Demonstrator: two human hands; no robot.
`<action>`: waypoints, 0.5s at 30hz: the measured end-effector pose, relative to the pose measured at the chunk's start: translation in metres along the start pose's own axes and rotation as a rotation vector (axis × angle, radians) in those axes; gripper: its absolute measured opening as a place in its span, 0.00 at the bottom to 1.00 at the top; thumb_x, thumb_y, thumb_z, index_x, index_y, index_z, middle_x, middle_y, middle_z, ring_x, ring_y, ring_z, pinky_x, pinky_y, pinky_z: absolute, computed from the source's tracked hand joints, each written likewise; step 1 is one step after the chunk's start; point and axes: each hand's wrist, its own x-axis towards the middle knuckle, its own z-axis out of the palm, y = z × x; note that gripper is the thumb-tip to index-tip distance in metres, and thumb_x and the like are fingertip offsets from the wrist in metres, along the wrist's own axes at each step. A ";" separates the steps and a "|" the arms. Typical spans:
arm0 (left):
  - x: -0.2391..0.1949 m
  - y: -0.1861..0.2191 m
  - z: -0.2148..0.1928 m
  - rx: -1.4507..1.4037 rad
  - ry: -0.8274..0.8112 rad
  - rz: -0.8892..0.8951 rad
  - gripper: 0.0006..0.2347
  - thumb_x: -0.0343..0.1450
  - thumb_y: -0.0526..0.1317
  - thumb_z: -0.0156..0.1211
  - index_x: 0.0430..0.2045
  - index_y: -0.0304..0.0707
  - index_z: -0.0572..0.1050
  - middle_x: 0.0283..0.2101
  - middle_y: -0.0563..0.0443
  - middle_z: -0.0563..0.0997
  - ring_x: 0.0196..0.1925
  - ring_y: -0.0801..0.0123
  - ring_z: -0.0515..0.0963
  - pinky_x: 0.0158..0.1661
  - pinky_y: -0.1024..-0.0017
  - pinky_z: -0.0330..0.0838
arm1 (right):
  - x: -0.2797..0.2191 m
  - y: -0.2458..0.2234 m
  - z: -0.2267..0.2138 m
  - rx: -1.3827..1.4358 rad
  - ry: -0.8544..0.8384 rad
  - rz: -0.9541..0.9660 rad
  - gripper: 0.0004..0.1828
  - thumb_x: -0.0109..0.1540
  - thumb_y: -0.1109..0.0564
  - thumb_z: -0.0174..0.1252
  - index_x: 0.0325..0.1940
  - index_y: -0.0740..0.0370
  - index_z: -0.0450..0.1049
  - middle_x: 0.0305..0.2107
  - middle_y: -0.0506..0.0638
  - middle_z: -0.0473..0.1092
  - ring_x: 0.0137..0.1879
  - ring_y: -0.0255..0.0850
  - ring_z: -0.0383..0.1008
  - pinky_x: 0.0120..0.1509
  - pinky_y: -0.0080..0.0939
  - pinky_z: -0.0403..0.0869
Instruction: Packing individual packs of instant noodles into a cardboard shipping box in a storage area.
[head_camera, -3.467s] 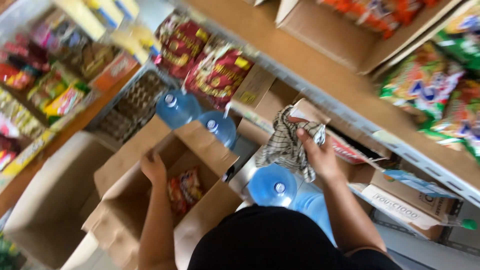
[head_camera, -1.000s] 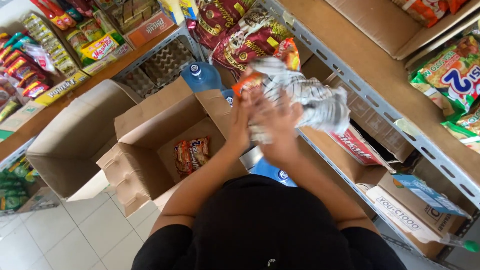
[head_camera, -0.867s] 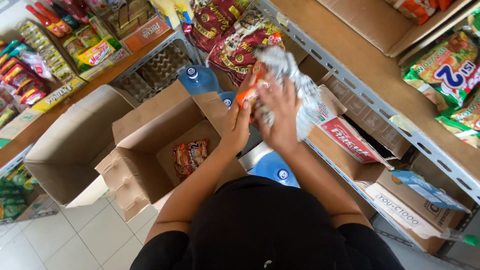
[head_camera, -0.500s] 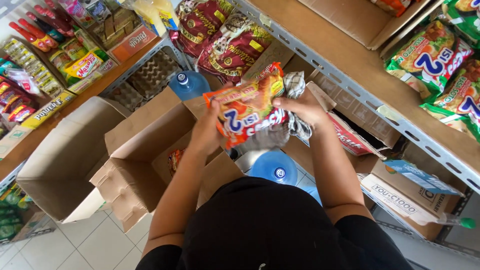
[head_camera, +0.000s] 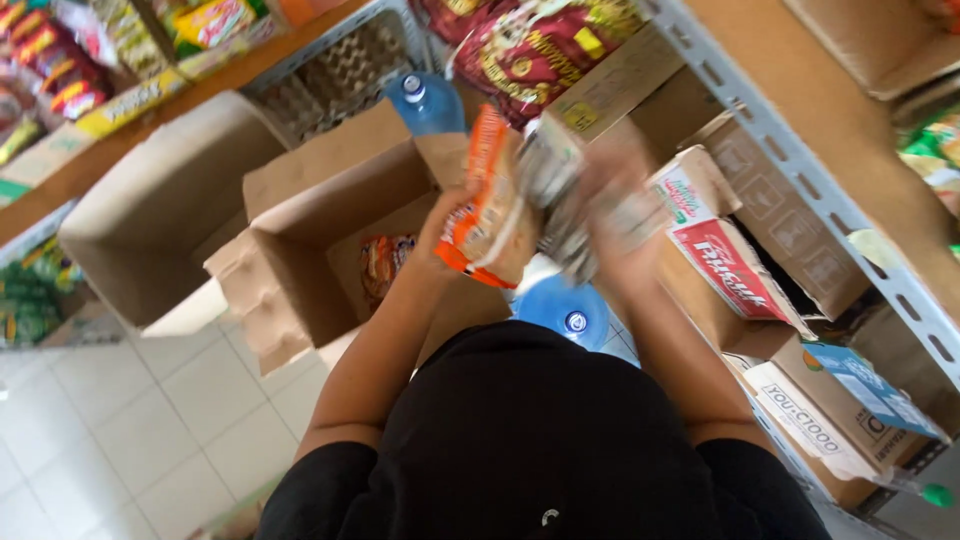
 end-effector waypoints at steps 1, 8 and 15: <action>-0.009 -0.001 0.001 0.333 -0.146 0.237 0.22 0.77 0.44 0.66 0.62 0.41 0.63 0.66 0.42 0.71 0.64 0.54 0.78 0.62 0.53 0.77 | 0.008 0.004 0.001 0.158 0.023 0.135 0.15 0.74 0.58 0.51 0.64 0.66 0.71 0.54 0.56 0.73 0.57 0.44 0.74 0.62 0.42 0.71; 0.008 -0.040 -0.060 -0.426 0.128 -0.120 0.16 0.83 0.46 0.57 0.59 0.33 0.71 0.50 0.39 0.79 0.48 0.55 0.81 0.48 0.57 0.79 | 0.007 -0.025 0.087 0.220 -0.227 -0.101 0.20 0.71 0.57 0.54 0.67 0.65 0.66 0.63 0.59 0.69 0.71 0.48 0.68 0.79 0.47 0.64; -0.009 0.050 -0.089 -0.343 0.712 0.064 0.23 0.71 0.52 0.56 0.57 0.38 0.70 0.52 0.41 0.80 0.50 0.56 0.82 0.50 0.58 0.79 | -0.060 0.064 0.100 0.002 -0.736 -0.311 0.23 0.66 0.59 0.57 0.66 0.57 0.73 0.65 0.49 0.69 0.75 0.48 0.66 0.78 0.46 0.64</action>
